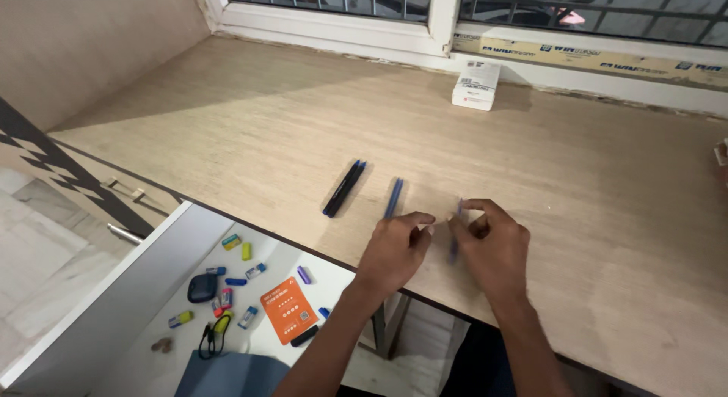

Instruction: The person places a black computer mouse into a white box and closes it. They then open a light blue plastic container, place a pen inside, and close it. They open a drawer, remove several pens and a stapler, and place them on the desk. Finally, they open a blue pencil case and remove a stapler.

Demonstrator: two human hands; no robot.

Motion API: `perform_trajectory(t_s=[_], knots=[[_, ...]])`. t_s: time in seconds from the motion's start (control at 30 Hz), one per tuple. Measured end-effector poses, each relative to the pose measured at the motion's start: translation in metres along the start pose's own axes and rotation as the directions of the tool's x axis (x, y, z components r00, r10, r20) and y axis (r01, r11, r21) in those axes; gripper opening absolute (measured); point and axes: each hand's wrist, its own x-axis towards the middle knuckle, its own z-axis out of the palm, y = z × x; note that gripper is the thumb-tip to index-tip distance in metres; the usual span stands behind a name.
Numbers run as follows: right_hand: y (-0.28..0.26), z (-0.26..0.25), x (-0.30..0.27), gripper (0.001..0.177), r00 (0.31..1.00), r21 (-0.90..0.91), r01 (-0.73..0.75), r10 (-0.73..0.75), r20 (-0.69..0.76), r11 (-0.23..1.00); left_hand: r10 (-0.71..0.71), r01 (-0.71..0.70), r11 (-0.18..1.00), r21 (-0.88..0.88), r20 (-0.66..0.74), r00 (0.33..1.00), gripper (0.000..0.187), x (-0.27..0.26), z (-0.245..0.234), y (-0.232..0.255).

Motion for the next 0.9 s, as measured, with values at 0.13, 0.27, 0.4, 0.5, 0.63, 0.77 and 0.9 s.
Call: perform_trajectory(t_s=[0.13,0.27,0.4,0.5,0.63,0.77,0.9], knots=[[-0.001,-0.002,0.002,0.028,0.999,-0.037,0.025,-0.023,0.034,0.999,0.007,-0.01,0.995,0.102,0.025,1.0,0.023,0.005,0.006,-0.002],[0.004,0.0,0.005,0.031,0.998,-0.082,0.042,-0.039,0.047,0.996,0.069,-0.075,0.974,0.214,0.037,0.997,0.026,0.01,0.011,-0.006],[0.009,0.0,0.005,0.03,0.999,-0.058,0.004,-0.001,0.052,0.998,0.047,-0.056,0.965,0.257,0.042,0.998,0.03,0.013,0.014,-0.007],[0.009,0.001,0.002,0.027,0.999,-0.093,0.048,-0.046,0.026,0.994,0.058,-0.065,0.971,0.228,0.036,0.998,0.03,0.011,0.012,-0.009],[0.007,-0.003,0.001,0.027,0.992,-0.005,0.118,-0.118,-0.04,0.993,0.134,-0.14,0.986,0.091,0.069,0.989,0.032,0.009,0.005,-0.006],[-0.007,-0.009,-0.002,0.026,0.983,0.07,0.172,-0.167,-0.073,0.983,0.181,-0.166,0.975,-0.15,0.094,0.979,0.029,0.001,-0.018,-0.001],[-0.034,0.002,-0.025,0.02,0.975,0.199,0.224,-0.217,-0.054,0.954,0.158,-0.153,0.982,-0.11,0.047,0.986,0.022,-0.02,-0.068,-0.01]])
